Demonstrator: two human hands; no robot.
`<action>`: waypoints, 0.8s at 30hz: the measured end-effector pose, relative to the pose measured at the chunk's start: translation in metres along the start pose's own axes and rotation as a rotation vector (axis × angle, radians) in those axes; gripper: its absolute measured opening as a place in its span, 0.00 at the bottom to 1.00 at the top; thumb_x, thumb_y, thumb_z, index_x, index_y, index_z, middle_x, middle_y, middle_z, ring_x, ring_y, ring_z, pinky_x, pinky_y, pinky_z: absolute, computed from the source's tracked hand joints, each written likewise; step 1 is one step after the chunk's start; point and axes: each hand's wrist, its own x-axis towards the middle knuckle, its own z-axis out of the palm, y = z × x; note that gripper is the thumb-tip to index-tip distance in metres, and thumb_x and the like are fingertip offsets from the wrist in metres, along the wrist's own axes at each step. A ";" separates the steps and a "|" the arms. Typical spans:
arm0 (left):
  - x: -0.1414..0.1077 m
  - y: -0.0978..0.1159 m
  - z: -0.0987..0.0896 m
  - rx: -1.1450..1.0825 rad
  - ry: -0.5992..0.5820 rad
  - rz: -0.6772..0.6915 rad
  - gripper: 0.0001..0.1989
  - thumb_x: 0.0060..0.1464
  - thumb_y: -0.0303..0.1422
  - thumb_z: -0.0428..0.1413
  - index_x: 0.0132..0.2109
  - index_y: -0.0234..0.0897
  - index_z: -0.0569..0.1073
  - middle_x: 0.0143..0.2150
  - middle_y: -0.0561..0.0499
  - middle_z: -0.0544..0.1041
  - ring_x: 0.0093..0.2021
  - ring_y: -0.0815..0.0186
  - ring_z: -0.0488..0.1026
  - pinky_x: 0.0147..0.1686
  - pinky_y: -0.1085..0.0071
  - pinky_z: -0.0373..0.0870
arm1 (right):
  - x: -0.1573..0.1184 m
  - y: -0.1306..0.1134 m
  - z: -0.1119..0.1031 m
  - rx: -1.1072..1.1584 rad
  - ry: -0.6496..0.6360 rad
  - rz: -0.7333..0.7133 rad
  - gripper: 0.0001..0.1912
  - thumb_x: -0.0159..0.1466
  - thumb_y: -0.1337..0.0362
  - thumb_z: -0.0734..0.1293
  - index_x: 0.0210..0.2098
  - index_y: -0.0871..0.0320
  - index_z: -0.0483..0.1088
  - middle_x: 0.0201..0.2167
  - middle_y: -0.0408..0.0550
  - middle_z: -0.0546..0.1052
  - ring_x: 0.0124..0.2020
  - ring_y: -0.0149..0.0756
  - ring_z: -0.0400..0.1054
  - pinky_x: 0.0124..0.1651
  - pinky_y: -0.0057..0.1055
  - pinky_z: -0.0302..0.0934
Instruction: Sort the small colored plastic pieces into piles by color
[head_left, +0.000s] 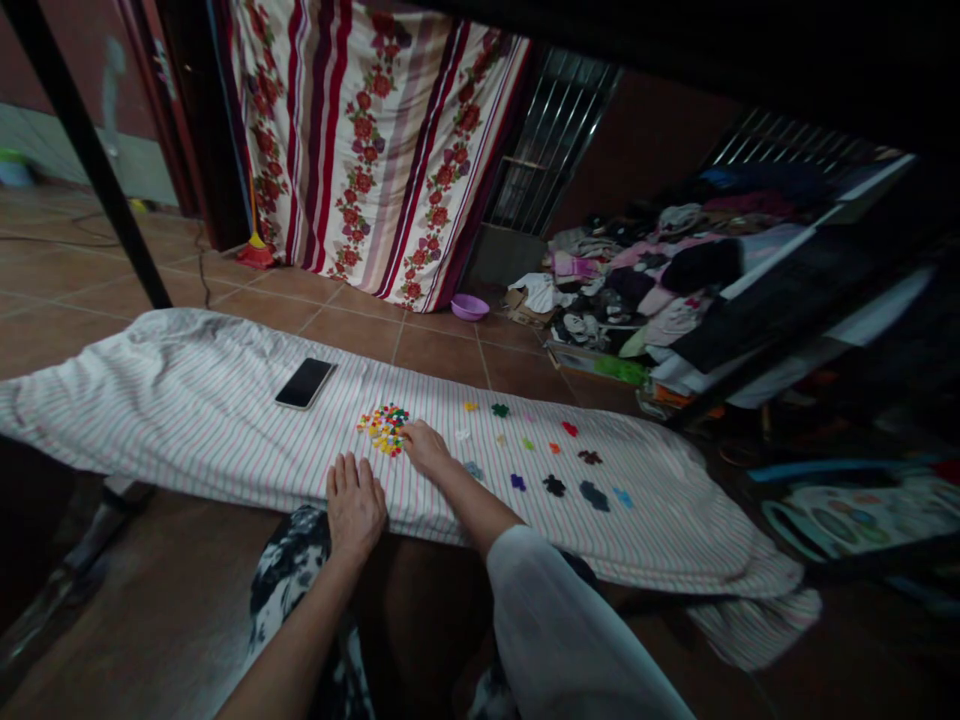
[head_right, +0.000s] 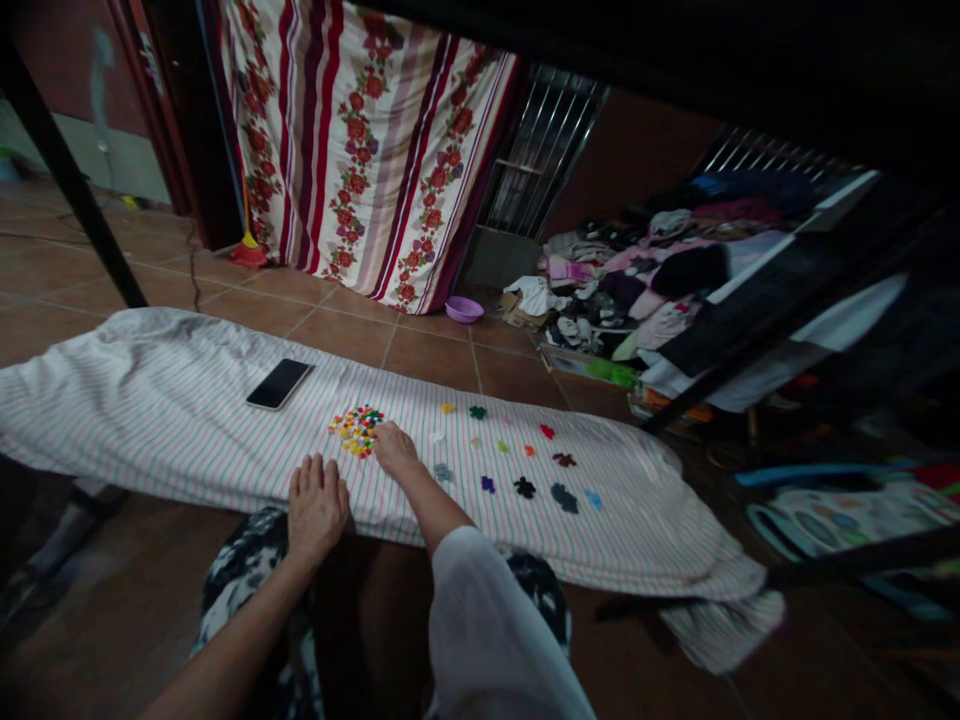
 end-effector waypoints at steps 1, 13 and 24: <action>0.000 0.000 0.000 -0.009 0.005 0.001 0.23 0.60 0.32 0.43 0.56 0.22 0.70 0.61 0.26 0.67 0.67 0.44 0.58 0.62 0.43 0.57 | 0.001 -0.001 0.000 -0.005 -0.003 0.012 0.15 0.66 0.70 0.60 0.46 0.54 0.75 0.45 0.50 0.74 0.46 0.36 0.68 0.48 0.28 0.58; 0.000 -0.001 0.001 -0.008 0.017 0.010 0.22 0.60 0.32 0.44 0.55 0.23 0.71 0.61 0.27 0.68 0.66 0.44 0.58 0.61 0.42 0.58 | 0.003 0.006 0.012 0.129 0.165 -0.016 0.10 0.64 0.69 0.62 0.39 0.56 0.75 0.39 0.47 0.77 0.41 0.33 0.69 0.45 0.25 0.58; 0.001 0.027 -0.049 -0.553 -0.044 0.019 0.16 0.60 0.38 0.47 0.42 0.38 0.77 0.54 0.41 0.76 0.57 0.56 0.71 0.55 0.52 0.71 | 0.003 0.027 0.016 0.431 0.338 0.165 0.13 0.61 0.66 0.60 0.40 0.53 0.75 0.34 0.43 0.80 0.37 0.34 0.73 0.41 0.27 0.64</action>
